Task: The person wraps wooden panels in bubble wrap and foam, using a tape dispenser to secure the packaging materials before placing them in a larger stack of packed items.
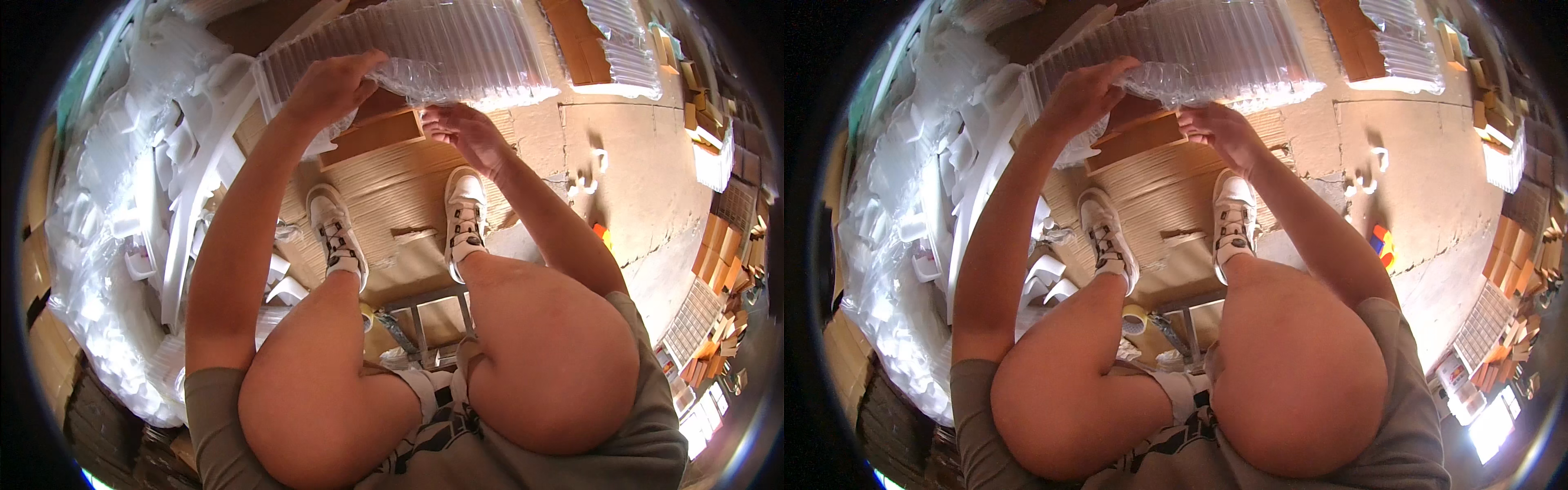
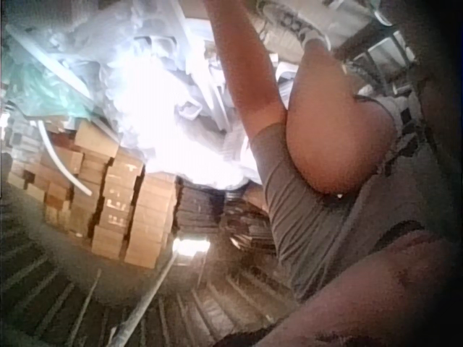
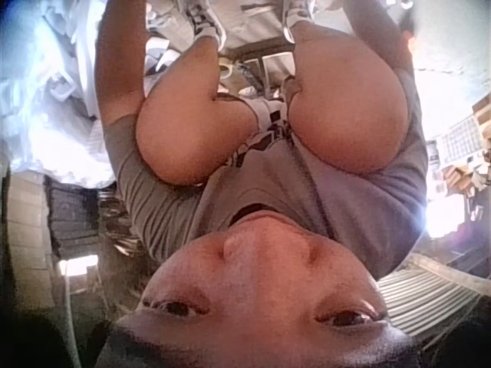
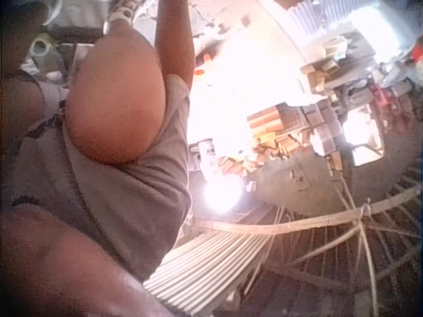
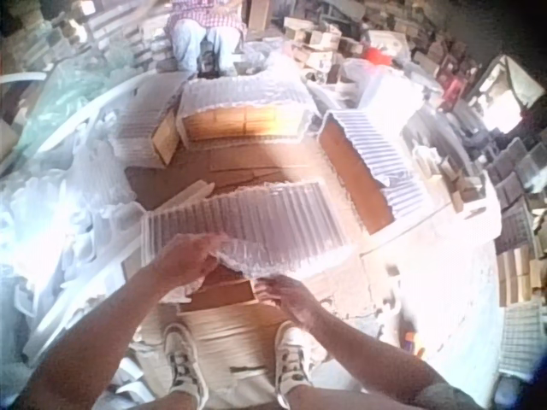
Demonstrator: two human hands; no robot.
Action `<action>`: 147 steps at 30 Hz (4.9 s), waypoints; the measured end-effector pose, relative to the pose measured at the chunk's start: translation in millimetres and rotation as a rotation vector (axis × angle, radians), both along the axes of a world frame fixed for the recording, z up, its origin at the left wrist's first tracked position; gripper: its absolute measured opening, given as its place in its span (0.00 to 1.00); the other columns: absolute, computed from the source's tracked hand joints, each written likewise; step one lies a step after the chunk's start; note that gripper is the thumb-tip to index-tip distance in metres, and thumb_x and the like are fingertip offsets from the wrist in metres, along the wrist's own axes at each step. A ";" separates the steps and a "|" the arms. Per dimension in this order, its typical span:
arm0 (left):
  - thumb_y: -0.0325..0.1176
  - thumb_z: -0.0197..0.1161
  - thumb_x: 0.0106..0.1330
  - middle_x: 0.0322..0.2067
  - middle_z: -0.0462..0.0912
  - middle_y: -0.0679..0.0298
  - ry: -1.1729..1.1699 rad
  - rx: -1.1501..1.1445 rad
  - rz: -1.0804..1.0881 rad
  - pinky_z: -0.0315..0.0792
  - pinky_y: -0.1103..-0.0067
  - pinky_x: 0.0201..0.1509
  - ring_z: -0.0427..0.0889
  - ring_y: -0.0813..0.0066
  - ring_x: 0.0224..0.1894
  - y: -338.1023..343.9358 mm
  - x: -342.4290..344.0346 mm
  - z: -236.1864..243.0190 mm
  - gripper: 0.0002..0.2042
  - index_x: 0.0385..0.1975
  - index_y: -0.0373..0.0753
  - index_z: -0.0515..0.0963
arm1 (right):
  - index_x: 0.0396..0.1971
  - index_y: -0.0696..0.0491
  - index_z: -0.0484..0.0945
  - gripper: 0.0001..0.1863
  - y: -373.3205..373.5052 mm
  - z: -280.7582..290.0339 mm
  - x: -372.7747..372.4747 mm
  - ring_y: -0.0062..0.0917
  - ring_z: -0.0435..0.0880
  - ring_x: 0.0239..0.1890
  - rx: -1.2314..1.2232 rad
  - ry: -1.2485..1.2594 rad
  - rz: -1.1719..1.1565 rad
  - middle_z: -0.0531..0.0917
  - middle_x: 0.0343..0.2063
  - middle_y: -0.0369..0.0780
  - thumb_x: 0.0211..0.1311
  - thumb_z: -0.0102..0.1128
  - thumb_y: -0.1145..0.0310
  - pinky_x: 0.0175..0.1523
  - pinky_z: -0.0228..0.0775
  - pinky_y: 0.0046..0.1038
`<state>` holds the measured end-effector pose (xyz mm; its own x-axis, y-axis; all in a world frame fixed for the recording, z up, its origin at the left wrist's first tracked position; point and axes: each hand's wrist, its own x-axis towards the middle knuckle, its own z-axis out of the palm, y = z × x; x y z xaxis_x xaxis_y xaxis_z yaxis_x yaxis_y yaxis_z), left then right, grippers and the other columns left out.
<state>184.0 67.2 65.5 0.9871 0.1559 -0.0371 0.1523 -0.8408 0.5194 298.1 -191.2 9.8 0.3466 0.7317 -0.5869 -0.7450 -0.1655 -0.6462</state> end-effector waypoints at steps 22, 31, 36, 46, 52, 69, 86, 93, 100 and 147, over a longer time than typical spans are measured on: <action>0.38 0.57 0.75 0.22 0.81 0.54 0.055 -0.080 0.063 0.77 0.59 0.40 0.85 0.54 0.29 26.2 11.6 -9.4 0.15 0.59 0.60 0.77 | 0.41 0.66 0.80 0.08 -3.2 33.9 46.0 0.28 0.86 0.42 -0.077 -0.240 -0.165 0.87 0.44 0.47 0.66 0.55 0.79 0.49 0.78 0.24; 0.34 0.56 0.76 0.27 0.82 0.56 0.086 -0.007 0.045 0.78 0.68 0.39 0.82 0.65 0.28 38.3 15.7 -24.2 0.19 0.63 0.61 0.76 | 0.54 0.69 0.72 0.19 13.2 53.4 32.8 0.49 0.71 0.64 -0.259 0.046 -0.357 0.72 0.56 0.55 0.71 0.56 0.70 0.71 0.69 0.50; 0.34 0.56 0.76 0.24 0.78 0.58 -0.041 -0.019 0.004 0.76 0.69 0.36 0.79 0.67 0.25 33.0 15.8 -20.8 0.19 0.63 0.62 0.76 | 0.65 0.62 0.63 0.23 25.8 38.4 34.8 0.57 0.73 0.63 -0.173 0.402 -0.594 0.76 0.53 0.59 0.71 0.45 0.77 0.70 0.70 0.49; 0.45 0.47 0.81 0.42 0.85 0.56 -0.386 -0.077 -0.281 0.77 0.69 0.51 0.84 0.63 0.38 58.5 26.6 -35.7 0.18 0.65 0.57 0.75 | 0.35 0.60 0.81 0.11 3.8 39.2 99.4 0.31 0.88 0.38 0.205 -0.037 -0.063 0.89 0.39 0.47 0.67 0.61 0.65 0.44 0.80 0.29; 0.51 0.46 0.81 0.57 0.83 0.58 -0.077 -0.103 -0.093 0.69 0.74 0.65 0.80 0.68 0.58 126.0 33.4 -66.3 0.23 0.66 0.47 0.74 | 0.28 0.54 0.80 0.07 35.0 66.7 147.9 0.25 0.83 0.30 -0.141 -0.218 0.127 0.85 0.27 0.39 0.64 0.54 0.72 0.38 0.76 0.28; 0.49 0.47 0.81 0.55 0.83 0.59 0.053 -0.496 0.094 0.71 0.73 0.63 0.80 0.69 0.56 158.2 54.9 -55.8 0.24 0.61 0.38 0.77 | 0.71 0.53 0.65 0.39 -32.9 -56.2 109.5 0.31 0.76 0.63 0.065 -1.432 -0.055 0.76 0.65 0.45 0.56 0.45 0.86 0.62 0.73 0.35; 0.47 0.48 0.81 0.51 0.84 0.61 -0.031 -0.412 0.039 0.73 0.72 0.61 0.79 0.72 0.52 137.4 50.3 -38.1 0.23 0.59 0.33 0.77 | 0.78 0.43 0.54 0.41 78.5 35.6 -53.8 0.30 0.85 0.23 -0.173 -1.856 1.026 0.84 0.23 0.41 0.66 0.59 0.70 0.28 0.78 0.32; 0.47 0.48 0.80 0.48 0.84 0.58 -0.031 -0.275 0.051 0.74 0.70 0.58 0.80 0.69 0.49 133.6 48.6 -31.8 0.22 0.57 0.34 0.78 | 0.75 0.46 0.61 0.33 70.2 19.8 -72.3 0.38 0.88 0.31 0.028 -1.763 1.333 0.86 0.28 0.43 0.70 0.52 0.70 0.33 0.81 0.41; 0.47 0.48 0.80 0.44 0.85 0.55 -0.040 -0.194 0.049 0.75 0.69 0.54 0.82 0.67 0.46 125.3 43.3 -31.0 0.22 0.54 0.34 0.79 | 0.66 0.56 0.69 0.25 51.8 -36.8 -85.5 0.47 0.81 0.58 0.159 -1.684 1.086 0.80 0.55 0.56 0.69 0.50 0.73 0.61 0.75 0.45; 0.40 0.49 0.78 0.49 0.86 0.53 -0.153 -0.211 -0.115 0.74 0.68 0.56 0.84 0.60 0.50 113.8 42.8 -50.4 0.17 0.57 0.44 0.80 | 0.71 0.55 0.61 0.35 -19.0 -85.6 -13.3 0.48 0.87 0.44 -0.356 -1.352 1.022 0.87 0.34 0.49 0.64 0.57 0.68 0.47 0.80 0.45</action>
<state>226.8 181.0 15.1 0.9944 0.0477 0.0938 -0.0310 -0.7187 0.6946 284.8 -210.1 -75.7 0.2062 0.8611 -0.4648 0.7375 -0.4489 -0.5046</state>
